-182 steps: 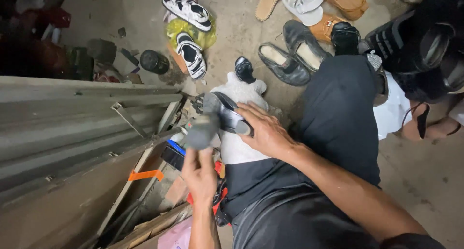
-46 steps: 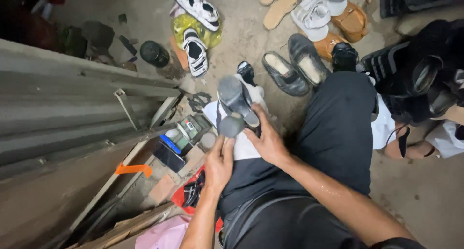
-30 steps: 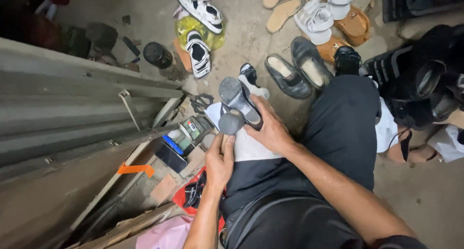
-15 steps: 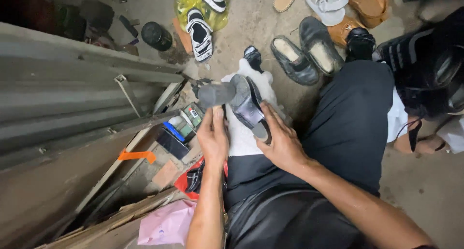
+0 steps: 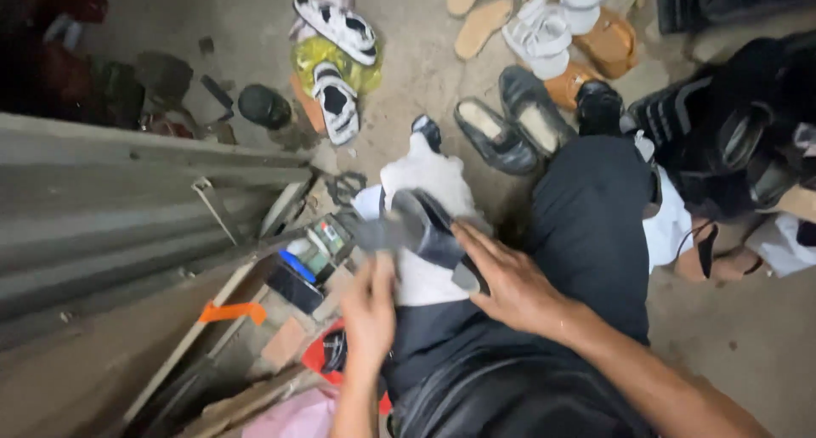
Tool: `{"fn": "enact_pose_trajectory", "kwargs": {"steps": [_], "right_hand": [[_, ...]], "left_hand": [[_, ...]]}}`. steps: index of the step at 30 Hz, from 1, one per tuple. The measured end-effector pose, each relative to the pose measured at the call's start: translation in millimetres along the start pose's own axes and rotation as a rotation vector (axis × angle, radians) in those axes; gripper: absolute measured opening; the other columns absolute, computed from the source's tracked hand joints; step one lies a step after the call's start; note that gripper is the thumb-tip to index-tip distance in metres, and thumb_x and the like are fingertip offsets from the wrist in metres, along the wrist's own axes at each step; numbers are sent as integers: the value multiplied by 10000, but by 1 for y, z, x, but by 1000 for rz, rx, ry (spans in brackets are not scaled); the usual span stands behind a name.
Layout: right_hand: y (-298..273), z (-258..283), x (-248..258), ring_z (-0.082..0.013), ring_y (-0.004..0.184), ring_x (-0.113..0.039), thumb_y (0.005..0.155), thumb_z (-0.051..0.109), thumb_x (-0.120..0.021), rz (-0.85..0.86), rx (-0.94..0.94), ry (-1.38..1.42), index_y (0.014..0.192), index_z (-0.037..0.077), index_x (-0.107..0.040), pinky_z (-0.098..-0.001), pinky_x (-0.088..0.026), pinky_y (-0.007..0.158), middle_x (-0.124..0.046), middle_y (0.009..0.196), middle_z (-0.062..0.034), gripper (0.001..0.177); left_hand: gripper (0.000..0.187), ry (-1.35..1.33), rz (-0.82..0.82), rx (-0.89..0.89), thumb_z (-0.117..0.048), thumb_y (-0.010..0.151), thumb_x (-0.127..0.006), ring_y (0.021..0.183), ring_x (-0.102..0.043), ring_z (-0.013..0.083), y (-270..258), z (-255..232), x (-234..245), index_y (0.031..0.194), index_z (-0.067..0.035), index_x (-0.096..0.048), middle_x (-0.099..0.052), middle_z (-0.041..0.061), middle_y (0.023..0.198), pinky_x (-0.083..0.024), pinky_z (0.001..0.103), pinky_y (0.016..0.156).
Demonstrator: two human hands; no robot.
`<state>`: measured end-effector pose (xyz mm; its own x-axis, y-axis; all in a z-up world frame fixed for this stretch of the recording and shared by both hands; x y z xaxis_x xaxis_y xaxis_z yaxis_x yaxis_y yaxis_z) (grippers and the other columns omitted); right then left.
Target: A person is repairing a shoe by applying adhesive to the sole with a brush and then using a tool to press the sole firmly into place.
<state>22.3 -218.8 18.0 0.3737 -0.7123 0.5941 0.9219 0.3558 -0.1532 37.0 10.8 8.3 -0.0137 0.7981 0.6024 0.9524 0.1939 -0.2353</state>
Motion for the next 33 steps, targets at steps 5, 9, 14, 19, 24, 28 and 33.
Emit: {"fn": "enact_pose_trajectory", "kwargs": {"steps": [5, 9, 14, 19, 24, 28, 33], "right_hand": [[4, 16, 11, -449, 1264, -578, 768, 116, -765, 60, -62, -133, 1594, 76, -335, -569, -570, 914, -423, 1574, -235, 933], [11, 15, 9, -481, 1225, -602, 774, 106, -776, 53, -130, -83, 1585, 35, -332, -589, -584, 877, -449, 1534, -289, 927], [19, 19, 6, -523, 1142, -633, 800, 168, -742, 81, -144, -162, 1602, 53, -302, -636, -596, 833, -447, 1531, -292, 923], [18, -3, -5, -434, 1309, -487, 846, 226, -739, 150, -145, -160, 1624, 76, -174, -585, -523, 924, -298, 1634, -198, 973], [8, 4, 7, -519, 1143, -637, 809, 225, -693, 94, -160, -126, 1610, 84, -303, -636, -574, 881, -423, 1580, -222, 902], [2, -2, 4, -501, 1225, -593, 839, 233, -682, 117, -238, -41, 1628, 132, -264, -637, -544, 949, -380, 1615, -186, 898], [2, 13, 26, -509, 1323, -512, 875, 227, -680, 215, -270, 59, 1638, 154, -249, -662, -495, 1019, -333, 1644, -179, 879]], "left_hand": [[344, -65, -75, -114, -321, 1036, -580, 1025, -698, 449, 22, -36, -2, 1021, -13, -731, -739, 281, 949, -528, 517, 827], [256, 1, -14, -174, -257, 983, -652, 1032, -731, 388, -25, -28, -17, 1070, -53, -780, -783, 223, 979, -587, 452, 854], [355, 105, -212, -338, -280, 1015, -645, 1018, -710, 413, 3, -14, -28, 1195, 16, -723, -749, 264, 1037, -577, 496, 825], [398, 121, -54, -416, -268, 1033, -575, 968, -734, 334, -26, -13, -26, 1269, 40, -662, -749, 202, 1047, -577, 410, 818], [419, -47, -83, -246, -324, 1050, -550, 1134, -667, 362, -15, -59, -7, 1313, -22, -672, -738, 206, 1175, -584, 466, 926], [403, 55, 39, -192, -280, 1019, -589, 1085, -685, 418, -22, -61, -2, 1244, 33, -706, -733, 270, 1128, -563, 504, 905], [490, -7, 66, -113, -364, 1064, -505, 1215, -634, 428, 27, -86, 21, 1300, 27, -683, -700, 273, 1227, -489, 528, 1042]]}}
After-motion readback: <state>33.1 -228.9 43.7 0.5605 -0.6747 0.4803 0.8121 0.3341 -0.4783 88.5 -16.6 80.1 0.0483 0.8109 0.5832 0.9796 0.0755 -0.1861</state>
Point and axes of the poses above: each hand's wrist, its own y-axis towards the middle knuckle, its own x-axis out of the back of the hand, z = x × y, the point moved 1 cm from there along y, towards the middle knuckle
